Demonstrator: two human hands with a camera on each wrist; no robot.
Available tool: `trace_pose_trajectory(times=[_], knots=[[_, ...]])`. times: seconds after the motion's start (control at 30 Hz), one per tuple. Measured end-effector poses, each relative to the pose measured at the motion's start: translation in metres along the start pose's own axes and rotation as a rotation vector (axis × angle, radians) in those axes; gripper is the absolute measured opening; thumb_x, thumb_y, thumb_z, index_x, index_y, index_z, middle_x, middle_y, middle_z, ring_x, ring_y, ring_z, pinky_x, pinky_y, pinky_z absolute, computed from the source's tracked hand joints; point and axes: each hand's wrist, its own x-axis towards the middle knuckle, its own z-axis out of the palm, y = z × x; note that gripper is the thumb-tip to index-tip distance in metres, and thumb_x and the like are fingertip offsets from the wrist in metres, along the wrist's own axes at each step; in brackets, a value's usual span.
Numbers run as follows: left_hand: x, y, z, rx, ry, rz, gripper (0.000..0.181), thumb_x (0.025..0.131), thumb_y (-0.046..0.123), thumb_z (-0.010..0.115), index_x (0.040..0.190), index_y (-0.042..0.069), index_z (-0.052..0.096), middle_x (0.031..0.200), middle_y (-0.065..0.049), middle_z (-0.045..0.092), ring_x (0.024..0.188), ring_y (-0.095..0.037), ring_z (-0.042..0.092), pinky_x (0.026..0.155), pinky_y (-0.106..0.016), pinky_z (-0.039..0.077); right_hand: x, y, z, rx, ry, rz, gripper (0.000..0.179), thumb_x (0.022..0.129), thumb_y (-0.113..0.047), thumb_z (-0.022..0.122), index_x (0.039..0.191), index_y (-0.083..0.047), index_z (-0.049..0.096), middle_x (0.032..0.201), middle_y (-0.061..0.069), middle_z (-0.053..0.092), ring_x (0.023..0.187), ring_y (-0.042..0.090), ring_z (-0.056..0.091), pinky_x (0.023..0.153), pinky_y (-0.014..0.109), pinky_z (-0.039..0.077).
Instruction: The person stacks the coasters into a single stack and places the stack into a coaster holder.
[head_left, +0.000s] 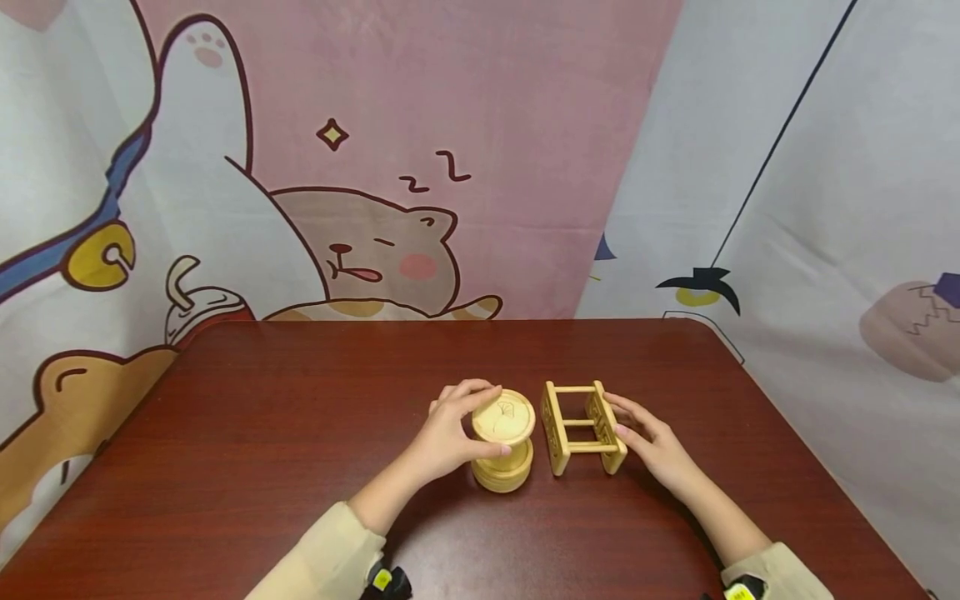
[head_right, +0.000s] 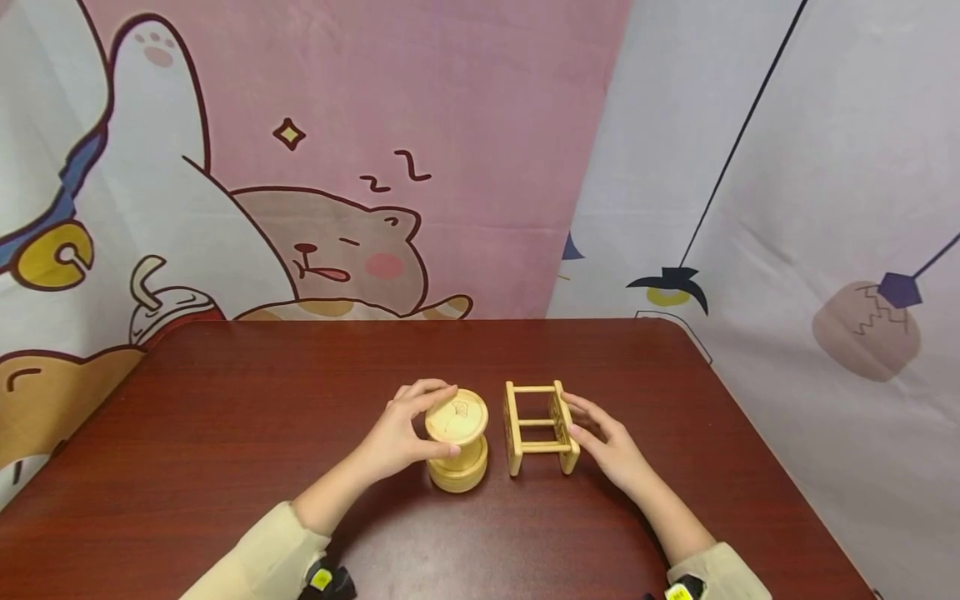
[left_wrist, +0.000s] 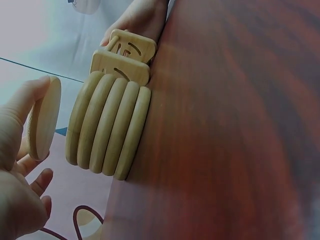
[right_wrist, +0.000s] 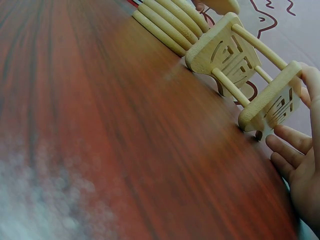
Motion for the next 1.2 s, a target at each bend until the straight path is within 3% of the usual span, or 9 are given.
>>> trace_pose_trajectory(times=[0.6,1.2], knots=[[-0.016,-0.003,0.002,-0.027,-0.068,0.022,0.075,0.062,0.032,0.089,0.129,0.012,0.062,0.127,0.005,0.053,0.112,-0.018,0.044,0.088,-0.043,0.029,0.001,0.001,0.0,0.022,0.0,-0.015,0.044,0.097,-0.005,0.053,0.14,-0.004,0.047,0.121,0.019,0.059,0.102,0.009,0.058,0.082,0.022,0.045],[-0.02,-0.01,0.007,-0.023,-0.099,0.015,0.075,0.062,0.031,0.089,0.129,0.011,0.062,0.128,0.005,0.053,0.113,-0.018,0.043,0.088,-0.042,0.028,0.0,-0.001,0.0,0.005,-0.003,-0.014,0.044,0.097,-0.006,0.053,0.14,-0.005,0.046,0.122,0.017,0.06,0.102,0.012,0.058,0.082,0.023,0.045]])
